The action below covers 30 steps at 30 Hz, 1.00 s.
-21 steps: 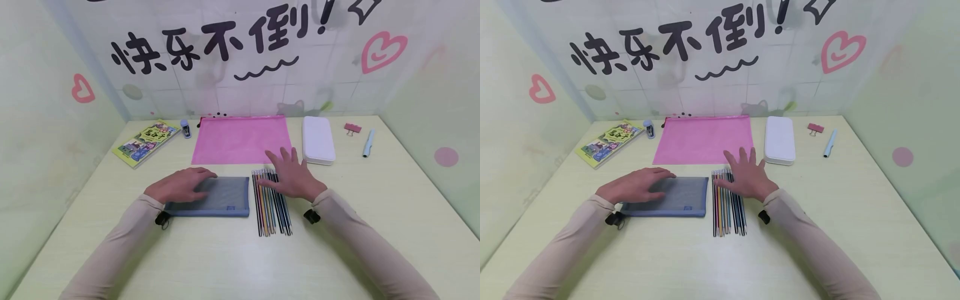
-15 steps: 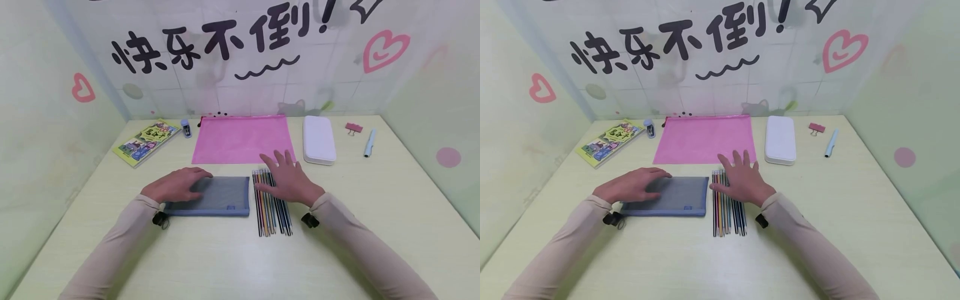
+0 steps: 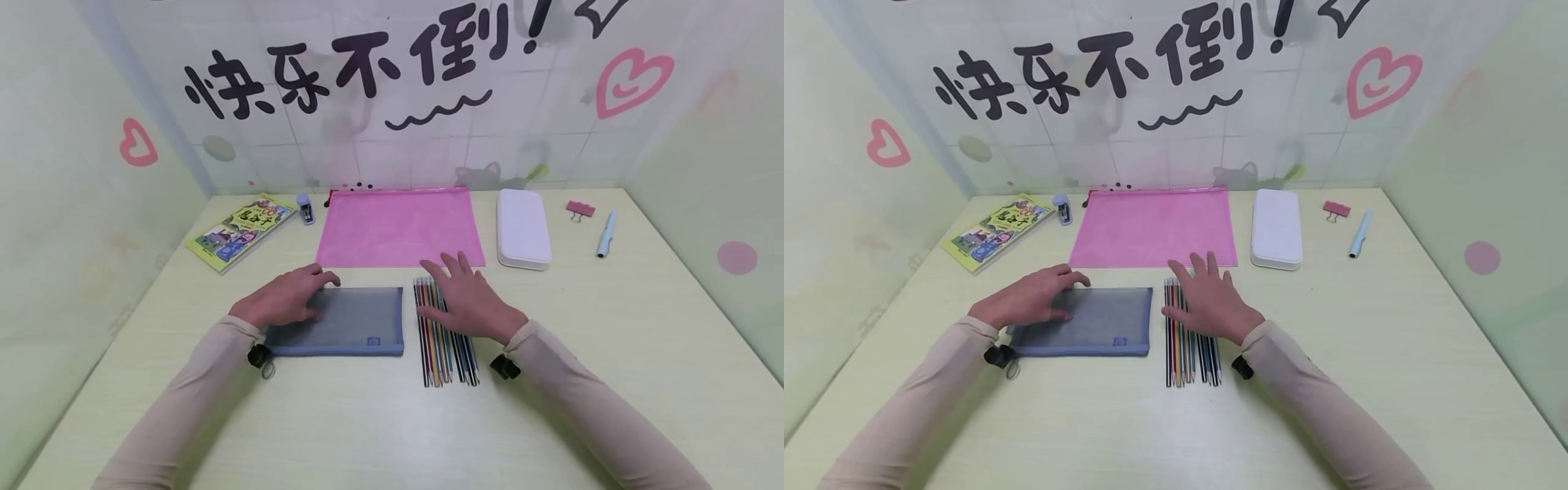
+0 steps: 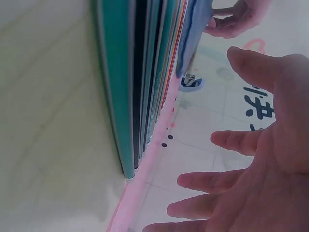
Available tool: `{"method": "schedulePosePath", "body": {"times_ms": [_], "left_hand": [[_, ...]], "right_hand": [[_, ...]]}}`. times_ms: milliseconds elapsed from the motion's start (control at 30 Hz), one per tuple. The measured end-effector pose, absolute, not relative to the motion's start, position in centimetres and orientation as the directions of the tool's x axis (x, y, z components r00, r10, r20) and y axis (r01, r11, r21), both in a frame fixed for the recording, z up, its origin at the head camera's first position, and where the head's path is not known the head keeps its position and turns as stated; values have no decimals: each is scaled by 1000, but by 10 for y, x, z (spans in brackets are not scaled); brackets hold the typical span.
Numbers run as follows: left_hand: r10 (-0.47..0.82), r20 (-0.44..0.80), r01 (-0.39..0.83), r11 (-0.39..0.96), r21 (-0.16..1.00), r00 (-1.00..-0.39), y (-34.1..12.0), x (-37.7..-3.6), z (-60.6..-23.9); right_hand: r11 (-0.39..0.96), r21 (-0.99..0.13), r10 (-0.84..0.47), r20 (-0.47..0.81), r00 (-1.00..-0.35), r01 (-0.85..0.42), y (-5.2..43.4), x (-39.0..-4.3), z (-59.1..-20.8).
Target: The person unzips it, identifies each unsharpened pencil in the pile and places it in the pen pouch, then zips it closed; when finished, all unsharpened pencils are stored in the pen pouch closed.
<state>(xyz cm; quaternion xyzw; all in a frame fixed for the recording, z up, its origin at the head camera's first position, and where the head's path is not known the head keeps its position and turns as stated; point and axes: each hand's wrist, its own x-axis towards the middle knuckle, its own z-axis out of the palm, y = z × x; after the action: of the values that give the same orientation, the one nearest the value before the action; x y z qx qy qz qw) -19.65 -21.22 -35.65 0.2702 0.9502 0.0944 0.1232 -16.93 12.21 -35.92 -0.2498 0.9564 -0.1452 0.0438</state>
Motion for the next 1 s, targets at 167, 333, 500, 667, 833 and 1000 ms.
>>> {"method": "schedulePosePath", "body": {"times_ms": [167, 333, 500, 667, 833, 1000], "left_hand": [[537, -108, 481, 815, 324, -837, -218, -198, -352], [515, -55, 438, 775, 456, -855, -224, -200, -342], [451, -30, 338, 709, 619, -892, -230, -199, -336], [409, -64, 194, 557, 807, -910, -234, -197, -332], [341, -152, 26, 466, 884, -928, -236, -196, -330], [277, -193, -78, 377, 923, -941, -232, -193, -330]], "right_hand": [[800, -334, -522, 24, -853, -499, 123, -170, -360], [764, -389, -545, 38, -838, -515, 122, -169, -360], [721, -442, -569, 63, -820, -534, 119, -169, -361], [703, -460, -577, 76, -813, -542, 118, -167, -360], [643, -480, -605, 160, -780, -597, 114, -163, -359], [494, -381, -671, 404, -621, -781, 97, -156, -358]]}}
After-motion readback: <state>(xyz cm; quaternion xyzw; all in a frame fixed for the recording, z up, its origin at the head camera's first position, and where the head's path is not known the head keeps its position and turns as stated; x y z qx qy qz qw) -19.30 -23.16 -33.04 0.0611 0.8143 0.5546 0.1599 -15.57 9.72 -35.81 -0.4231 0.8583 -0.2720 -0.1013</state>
